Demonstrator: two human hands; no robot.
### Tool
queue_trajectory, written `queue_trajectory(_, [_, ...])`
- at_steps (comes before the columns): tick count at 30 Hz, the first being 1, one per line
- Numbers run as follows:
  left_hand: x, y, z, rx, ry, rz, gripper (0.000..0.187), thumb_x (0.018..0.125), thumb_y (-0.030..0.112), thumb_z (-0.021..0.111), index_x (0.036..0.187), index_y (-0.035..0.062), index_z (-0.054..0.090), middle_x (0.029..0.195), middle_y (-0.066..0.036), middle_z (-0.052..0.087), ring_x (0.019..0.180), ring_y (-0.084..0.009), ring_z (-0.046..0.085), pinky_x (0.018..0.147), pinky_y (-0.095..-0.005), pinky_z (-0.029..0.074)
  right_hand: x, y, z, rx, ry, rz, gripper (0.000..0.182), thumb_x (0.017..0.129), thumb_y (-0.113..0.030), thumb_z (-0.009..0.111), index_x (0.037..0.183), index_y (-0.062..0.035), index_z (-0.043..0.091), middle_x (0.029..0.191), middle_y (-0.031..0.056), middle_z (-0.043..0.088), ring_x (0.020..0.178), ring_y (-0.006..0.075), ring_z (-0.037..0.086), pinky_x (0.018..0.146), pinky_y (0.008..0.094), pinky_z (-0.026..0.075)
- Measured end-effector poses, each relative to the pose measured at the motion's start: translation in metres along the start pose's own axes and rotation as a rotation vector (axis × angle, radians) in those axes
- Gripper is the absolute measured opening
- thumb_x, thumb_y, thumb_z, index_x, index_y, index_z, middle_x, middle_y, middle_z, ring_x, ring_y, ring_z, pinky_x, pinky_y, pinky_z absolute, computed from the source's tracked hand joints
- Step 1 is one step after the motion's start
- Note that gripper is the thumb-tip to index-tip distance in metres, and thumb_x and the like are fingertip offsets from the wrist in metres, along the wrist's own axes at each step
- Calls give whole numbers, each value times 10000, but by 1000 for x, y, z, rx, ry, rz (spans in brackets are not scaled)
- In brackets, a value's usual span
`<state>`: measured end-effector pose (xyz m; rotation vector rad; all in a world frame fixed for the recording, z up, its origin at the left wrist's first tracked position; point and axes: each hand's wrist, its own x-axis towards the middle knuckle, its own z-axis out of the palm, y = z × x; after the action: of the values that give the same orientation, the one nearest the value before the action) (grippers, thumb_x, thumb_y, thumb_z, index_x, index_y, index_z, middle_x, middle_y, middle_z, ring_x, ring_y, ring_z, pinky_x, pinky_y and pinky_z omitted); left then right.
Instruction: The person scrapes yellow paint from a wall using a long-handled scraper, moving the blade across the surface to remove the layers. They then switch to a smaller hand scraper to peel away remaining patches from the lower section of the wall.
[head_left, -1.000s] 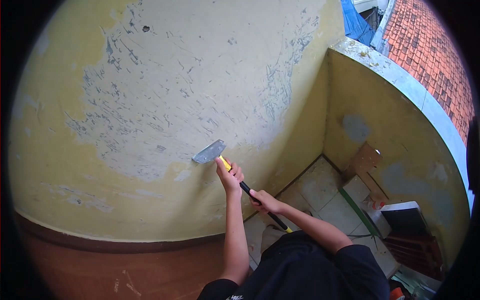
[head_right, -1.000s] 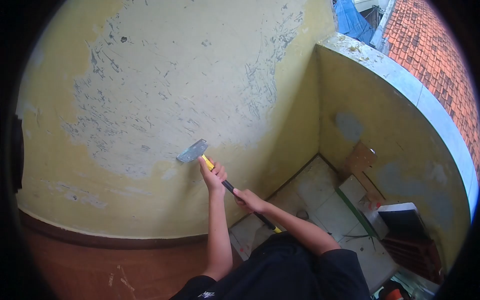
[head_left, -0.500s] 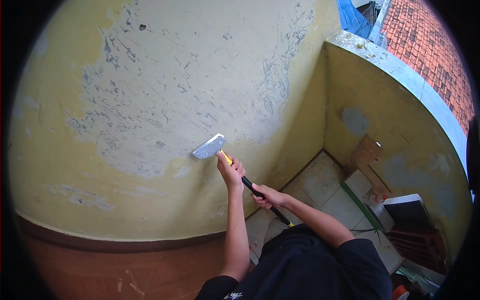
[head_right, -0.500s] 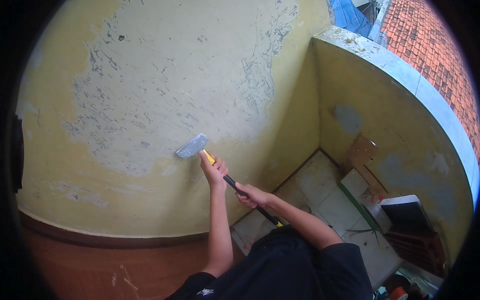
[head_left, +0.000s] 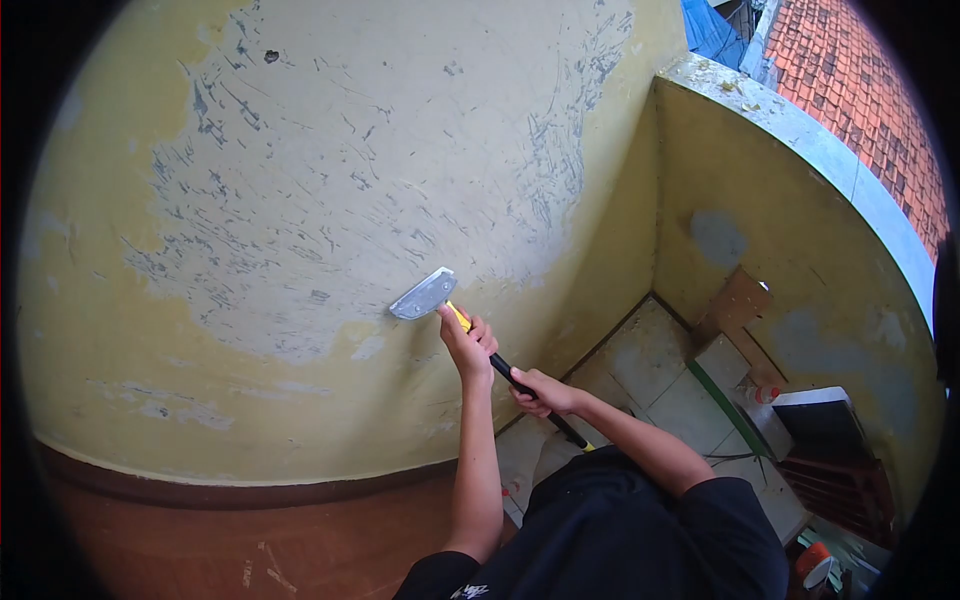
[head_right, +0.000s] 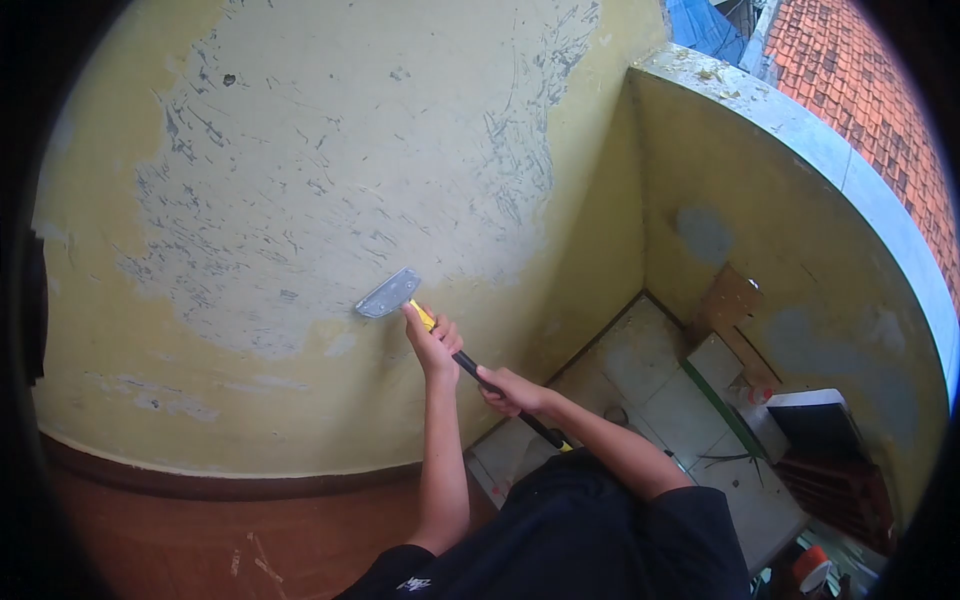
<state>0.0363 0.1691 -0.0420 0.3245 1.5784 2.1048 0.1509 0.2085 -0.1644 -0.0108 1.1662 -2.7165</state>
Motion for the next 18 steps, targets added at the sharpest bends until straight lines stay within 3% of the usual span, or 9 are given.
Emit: queue_trajectory(18, [5, -4, 3, 3, 32, 15, 489, 951, 616, 332, 839, 142, 369, 535, 58, 234, 400, -46, 187, 370, -223, 154, 2, -4, -9, -20, -4, 47, 597, 944, -633, 333, 615, -134, 333, 496, -72, 243, 405, 48, 204, 376, 222, 160])
